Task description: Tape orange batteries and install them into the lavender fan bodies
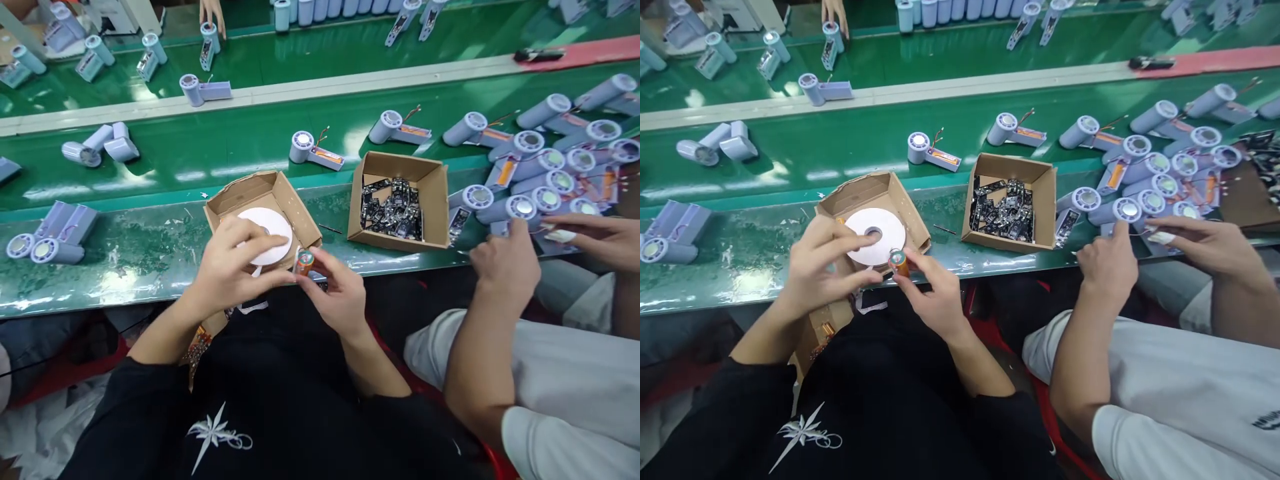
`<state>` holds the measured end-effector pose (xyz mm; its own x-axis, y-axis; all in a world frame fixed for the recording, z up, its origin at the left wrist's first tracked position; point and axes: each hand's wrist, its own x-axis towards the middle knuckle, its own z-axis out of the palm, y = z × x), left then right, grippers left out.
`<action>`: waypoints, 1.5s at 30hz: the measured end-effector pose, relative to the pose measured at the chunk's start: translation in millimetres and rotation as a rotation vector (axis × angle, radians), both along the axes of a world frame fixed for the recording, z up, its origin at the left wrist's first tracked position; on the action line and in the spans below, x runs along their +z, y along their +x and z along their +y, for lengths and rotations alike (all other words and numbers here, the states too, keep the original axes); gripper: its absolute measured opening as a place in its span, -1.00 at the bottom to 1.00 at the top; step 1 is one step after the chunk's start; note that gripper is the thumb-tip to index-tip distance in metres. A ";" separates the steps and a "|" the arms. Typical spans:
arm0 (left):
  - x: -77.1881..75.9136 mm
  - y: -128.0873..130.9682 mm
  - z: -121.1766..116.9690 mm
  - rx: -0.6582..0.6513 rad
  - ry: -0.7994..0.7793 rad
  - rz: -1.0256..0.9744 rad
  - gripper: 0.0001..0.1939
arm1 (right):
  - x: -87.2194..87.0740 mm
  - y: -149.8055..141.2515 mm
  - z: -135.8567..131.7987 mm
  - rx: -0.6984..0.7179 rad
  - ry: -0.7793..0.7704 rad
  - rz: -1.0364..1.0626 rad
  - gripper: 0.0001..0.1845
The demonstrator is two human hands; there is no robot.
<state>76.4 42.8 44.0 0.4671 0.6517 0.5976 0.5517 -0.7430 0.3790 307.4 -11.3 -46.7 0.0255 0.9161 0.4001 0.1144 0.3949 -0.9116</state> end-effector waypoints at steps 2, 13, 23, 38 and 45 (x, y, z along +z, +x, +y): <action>-1.8 17.0 -9.2 -0.014 0.054 -0.005 -0.61 | 3.3 1.1 -0.5 -0.025 0.075 -0.100 -0.54; 8.4 23.2 -11.4 -0.258 -0.049 -0.041 -0.81 | 22.4 -1.1 -1.2 0.199 0.150 -0.269 -0.45; -6.2 -68.2 -3.5 0.062 -0.290 0.132 -0.59 | 5.4 16.1 1.6 0.413 -0.180 0.098 -0.51; -49.3 -311.4 -11.3 1.247 -0.435 0.659 -0.54 | -5.4 39.0 5.9 0.295 -0.328 0.333 -0.64; -60.7 -199.2 162.2 0.612 -0.235 0.540 -0.69 | 36.9 25.7 64.2 0.214 -0.164 0.155 -0.46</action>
